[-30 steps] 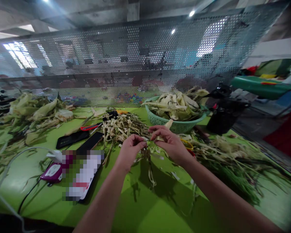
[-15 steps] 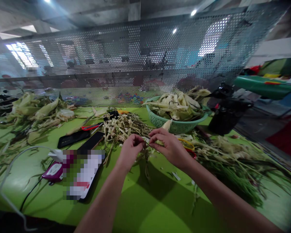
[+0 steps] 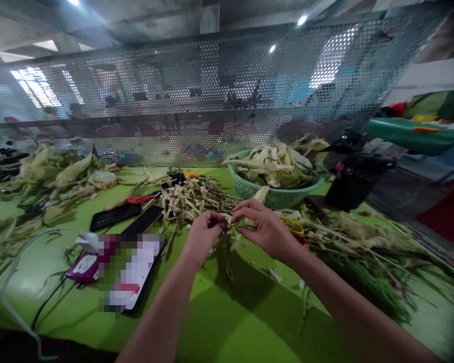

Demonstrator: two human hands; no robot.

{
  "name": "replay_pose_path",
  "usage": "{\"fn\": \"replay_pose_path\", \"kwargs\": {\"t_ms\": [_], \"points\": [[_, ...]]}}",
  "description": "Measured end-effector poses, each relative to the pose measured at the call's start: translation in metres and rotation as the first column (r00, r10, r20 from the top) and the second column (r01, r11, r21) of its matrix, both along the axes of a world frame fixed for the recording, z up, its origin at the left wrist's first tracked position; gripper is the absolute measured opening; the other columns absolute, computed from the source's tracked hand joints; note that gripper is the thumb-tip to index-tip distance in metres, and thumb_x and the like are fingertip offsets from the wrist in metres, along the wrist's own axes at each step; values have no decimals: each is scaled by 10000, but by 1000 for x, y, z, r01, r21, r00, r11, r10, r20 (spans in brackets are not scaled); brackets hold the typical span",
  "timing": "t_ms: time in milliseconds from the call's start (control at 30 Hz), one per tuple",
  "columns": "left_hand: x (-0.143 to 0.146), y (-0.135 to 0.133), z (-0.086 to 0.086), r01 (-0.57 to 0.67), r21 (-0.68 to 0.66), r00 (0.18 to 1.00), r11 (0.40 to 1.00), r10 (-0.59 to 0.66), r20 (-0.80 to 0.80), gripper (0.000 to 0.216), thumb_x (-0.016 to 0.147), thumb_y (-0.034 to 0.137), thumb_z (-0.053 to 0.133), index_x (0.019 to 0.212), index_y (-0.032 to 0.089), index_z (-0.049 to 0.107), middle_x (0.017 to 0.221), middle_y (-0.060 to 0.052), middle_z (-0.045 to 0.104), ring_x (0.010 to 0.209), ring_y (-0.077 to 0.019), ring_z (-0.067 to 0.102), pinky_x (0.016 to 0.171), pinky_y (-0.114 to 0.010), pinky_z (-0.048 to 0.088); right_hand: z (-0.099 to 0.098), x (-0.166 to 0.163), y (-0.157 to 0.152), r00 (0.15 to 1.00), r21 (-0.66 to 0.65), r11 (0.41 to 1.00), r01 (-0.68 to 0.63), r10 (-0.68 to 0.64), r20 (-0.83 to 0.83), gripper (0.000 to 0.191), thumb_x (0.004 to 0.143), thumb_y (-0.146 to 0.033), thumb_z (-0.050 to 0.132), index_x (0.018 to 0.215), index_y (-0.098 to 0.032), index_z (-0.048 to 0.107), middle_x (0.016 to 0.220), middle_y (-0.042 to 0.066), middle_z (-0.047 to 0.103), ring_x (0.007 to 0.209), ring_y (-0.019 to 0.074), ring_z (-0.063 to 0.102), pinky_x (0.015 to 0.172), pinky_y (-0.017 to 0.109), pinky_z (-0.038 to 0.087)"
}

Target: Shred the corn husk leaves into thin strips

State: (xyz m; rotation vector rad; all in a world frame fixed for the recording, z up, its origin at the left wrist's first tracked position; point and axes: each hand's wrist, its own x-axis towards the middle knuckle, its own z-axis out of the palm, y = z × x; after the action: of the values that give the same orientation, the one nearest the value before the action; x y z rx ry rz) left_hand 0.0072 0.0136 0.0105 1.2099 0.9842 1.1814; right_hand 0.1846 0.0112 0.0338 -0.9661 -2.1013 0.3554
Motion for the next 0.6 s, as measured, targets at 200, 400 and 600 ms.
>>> {"fn": "replay_pose_path", "kwargs": {"t_ms": [200,400,600], "points": [[-1,0,-2,24,-27,997,999,-22,69,142,681,189,671,793,137,601,735,4,582,685,-95,505,657,-218,387,-4,-2,2,994,37,996,84,-87,67,116,781,-96,599,814,-192,654,880,56,598,863,195,582,770,306,462],[-2,3,-2,27,-67,990,997,-18,143,187,653,195,710,790,124,604,749,-1,589,686,-90,507,669,-219,391,-4,-2,1,988,9,995,104,-104,116,260,750,-73,583,957,-207,663,1023,69,653,987,222,598,866,347,457],[-2,4,-1,11,-64,987,998,0,163,171,638,177,711,761,125,603,706,10,585,651,-83,502,634,-210,382,-6,-10,-4,983,-407,913,29,-100,-156,356,745,-133,569,1091,-220,562,1073,51,642,649,142,632,613,290,519]]}}
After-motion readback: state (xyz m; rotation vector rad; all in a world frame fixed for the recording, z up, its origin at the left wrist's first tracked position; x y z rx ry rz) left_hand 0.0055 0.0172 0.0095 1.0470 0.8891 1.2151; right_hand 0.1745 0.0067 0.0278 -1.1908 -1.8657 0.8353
